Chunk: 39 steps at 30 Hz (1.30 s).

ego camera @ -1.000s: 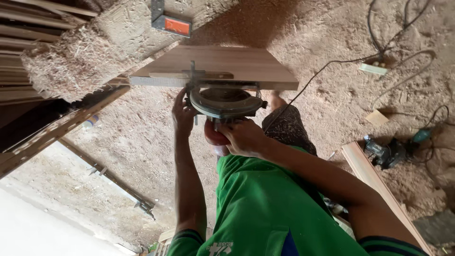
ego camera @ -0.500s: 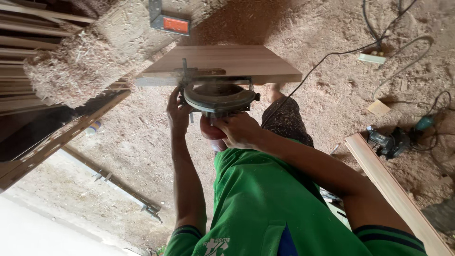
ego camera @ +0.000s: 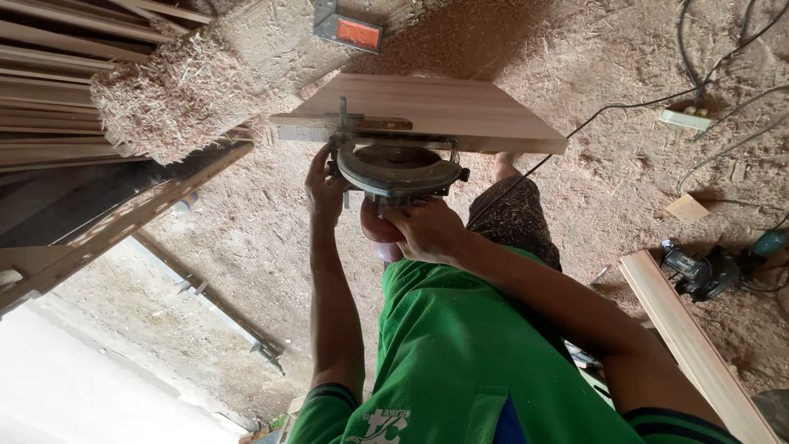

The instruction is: The person cuts wooden boards with a circular saw while working on the sawdust-covered floor. They position each board, measure it with a tape measure and a metal square, guide the saw along the wood to make cuts, and move cut pieces aside.

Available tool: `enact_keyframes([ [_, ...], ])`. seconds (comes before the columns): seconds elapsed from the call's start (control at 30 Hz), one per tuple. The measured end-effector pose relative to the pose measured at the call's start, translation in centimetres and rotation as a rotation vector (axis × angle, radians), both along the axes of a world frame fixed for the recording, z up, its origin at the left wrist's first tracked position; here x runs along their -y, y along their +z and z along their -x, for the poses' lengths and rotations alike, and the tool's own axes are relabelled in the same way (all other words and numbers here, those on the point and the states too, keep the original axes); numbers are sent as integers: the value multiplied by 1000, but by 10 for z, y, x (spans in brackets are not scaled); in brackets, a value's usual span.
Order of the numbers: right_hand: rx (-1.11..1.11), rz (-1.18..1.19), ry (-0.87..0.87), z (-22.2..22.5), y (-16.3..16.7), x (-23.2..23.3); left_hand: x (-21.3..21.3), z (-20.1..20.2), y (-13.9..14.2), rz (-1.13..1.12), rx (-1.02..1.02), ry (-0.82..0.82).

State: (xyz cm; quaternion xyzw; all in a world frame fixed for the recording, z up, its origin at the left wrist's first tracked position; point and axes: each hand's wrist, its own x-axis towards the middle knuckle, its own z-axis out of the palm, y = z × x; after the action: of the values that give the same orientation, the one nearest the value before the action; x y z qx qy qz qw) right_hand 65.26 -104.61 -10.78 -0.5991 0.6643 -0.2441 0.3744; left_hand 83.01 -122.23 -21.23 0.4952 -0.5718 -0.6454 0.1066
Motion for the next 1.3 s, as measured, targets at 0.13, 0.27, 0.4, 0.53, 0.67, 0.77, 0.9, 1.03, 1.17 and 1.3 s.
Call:
enact_keyframes([
  [0.13,-3,6,-13,-6,2,10,12,-3,4,-68,52,47],
  [0.27,27,-11,-24,-10,4,22,22,-8,4,-80,53,50],
  [0.4,11,68,-43,-15,4,33,32,-17,-1,-44,46,28],
  [0.53,-2,87,-43,-22,4,45,43,-25,-6,-26,93,32],
  [0.67,7,59,-33,-27,3,55,55,-30,-6,-78,126,69],
  [0.77,2,107,-55,-32,4,66,64,-35,-4,-63,87,60],
  [0.9,2,87,-39,-37,4,80,77,-41,-1,-103,22,99],
  [1.03,24,40,-18,-43,5,95,90,-42,4,-112,-1,111],
  [1.17,28,33,-16,-49,8,107,103,-40,14,-99,82,130],
  [1.3,9,52,-16,-54,10,120,118,-43,20,-115,310,123],
])
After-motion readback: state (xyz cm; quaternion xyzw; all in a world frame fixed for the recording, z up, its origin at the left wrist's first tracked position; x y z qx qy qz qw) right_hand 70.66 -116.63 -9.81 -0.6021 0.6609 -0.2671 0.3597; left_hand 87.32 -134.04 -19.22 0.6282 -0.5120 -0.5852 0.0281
